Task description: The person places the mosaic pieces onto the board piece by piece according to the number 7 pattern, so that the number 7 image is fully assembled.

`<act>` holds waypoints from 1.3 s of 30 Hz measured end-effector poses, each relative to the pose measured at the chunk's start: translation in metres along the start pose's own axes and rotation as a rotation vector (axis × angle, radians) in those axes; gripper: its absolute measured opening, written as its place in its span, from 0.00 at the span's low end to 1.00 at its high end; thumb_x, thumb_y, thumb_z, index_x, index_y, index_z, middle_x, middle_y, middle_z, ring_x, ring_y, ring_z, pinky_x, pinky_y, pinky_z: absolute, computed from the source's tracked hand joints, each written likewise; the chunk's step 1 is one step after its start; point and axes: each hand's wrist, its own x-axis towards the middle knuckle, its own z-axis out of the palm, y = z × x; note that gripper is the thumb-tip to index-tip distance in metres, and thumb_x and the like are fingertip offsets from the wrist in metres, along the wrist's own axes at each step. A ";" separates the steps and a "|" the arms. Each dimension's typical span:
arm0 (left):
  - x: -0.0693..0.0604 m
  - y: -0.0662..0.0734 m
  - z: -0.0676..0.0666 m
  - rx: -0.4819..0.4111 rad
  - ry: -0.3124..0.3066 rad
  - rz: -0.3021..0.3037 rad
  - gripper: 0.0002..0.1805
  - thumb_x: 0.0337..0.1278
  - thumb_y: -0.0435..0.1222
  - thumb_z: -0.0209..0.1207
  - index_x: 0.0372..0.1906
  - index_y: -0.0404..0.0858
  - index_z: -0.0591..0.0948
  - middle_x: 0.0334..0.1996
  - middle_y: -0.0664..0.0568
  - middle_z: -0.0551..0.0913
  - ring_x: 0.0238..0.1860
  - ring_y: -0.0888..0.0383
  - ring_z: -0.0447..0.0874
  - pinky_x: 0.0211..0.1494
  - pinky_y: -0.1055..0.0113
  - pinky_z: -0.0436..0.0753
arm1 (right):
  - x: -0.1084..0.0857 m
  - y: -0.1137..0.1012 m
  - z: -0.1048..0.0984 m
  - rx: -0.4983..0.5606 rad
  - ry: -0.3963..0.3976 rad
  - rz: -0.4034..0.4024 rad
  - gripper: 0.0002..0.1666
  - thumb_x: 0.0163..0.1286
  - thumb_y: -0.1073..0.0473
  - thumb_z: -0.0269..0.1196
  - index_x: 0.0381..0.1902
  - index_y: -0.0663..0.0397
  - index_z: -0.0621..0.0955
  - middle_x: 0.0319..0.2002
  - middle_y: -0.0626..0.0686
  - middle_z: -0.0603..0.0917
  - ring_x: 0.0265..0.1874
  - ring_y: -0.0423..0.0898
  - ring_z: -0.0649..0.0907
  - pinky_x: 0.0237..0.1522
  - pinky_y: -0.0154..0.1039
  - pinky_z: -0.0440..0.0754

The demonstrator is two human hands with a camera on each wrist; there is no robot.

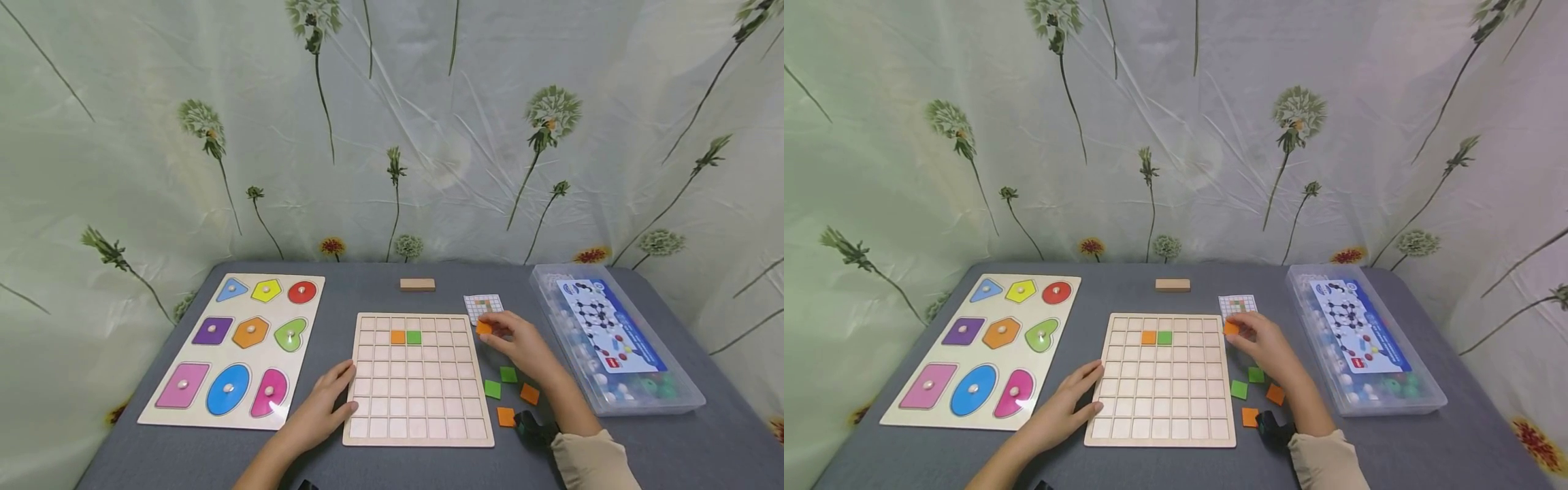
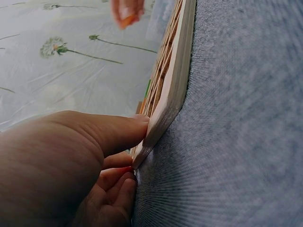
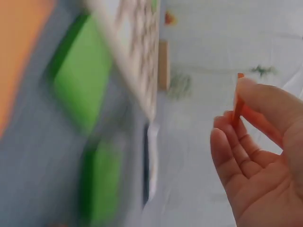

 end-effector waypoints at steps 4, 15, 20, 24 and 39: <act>0.000 0.000 0.000 -0.002 -0.004 -0.002 0.32 0.52 0.31 0.59 0.62 0.27 0.63 0.63 0.41 0.60 0.62 0.43 0.56 0.57 0.47 0.61 | 0.016 -0.021 0.016 0.076 -0.007 -0.071 0.20 0.59 0.60 0.62 0.50 0.60 0.78 0.40 0.51 0.78 0.37 0.46 0.77 0.38 0.43 0.76; 0.000 0.001 0.000 -0.008 -0.013 -0.007 0.32 0.52 0.32 0.59 0.62 0.28 0.63 0.63 0.41 0.60 0.62 0.43 0.55 0.58 0.48 0.61 | 0.038 -0.025 0.060 0.094 -0.120 -0.016 0.17 0.56 0.62 0.65 0.44 0.60 0.80 0.37 0.50 0.78 0.33 0.43 0.76 0.37 0.36 0.75; 0.000 0.001 -0.001 -0.011 -0.009 -0.010 0.32 0.52 0.31 0.59 0.62 0.28 0.63 0.63 0.41 0.60 0.62 0.43 0.55 0.58 0.48 0.61 | 0.042 -0.017 0.066 0.011 -0.190 -0.067 0.15 0.58 0.60 0.64 0.43 0.57 0.80 0.34 0.47 0.75 0.30 0.41 0.72 0.33 0.36 0.73; 0.000 0.000 -0.001 -0.012 -0.004 -0.013 0.32 0.51 0.32 0.59 0.62 0.28 0.64 0.63 0.42 0.60 0.62 0.44 0.56 0.58 0.48 0.61 | 0.043 -0.016 0.067 0.003 -0.225 -0.067 0.17 0.57 0.60 0.64 0.45 0.57 0.79 0.35 0.48 0.73 0.32 0.41 0.72 0.34 0.37 0.73; 0.000 -0.001 0.000 -0.006 -0.002 0.005 0.32 0.52 0.32 0.59 0.62 0.28 0.63 0.63 0.42 0.60 0.62 0.44 0.56 0.57 0.48 0.62 | 0.044 -0.019 0.064 0.019 -0.250 -0.003 0.15 0.58 0.63 0.63 0.44 0.57 0.80 0.35 0.49 0.73 0.33 0.43 0.72 0.36 0.39 0.73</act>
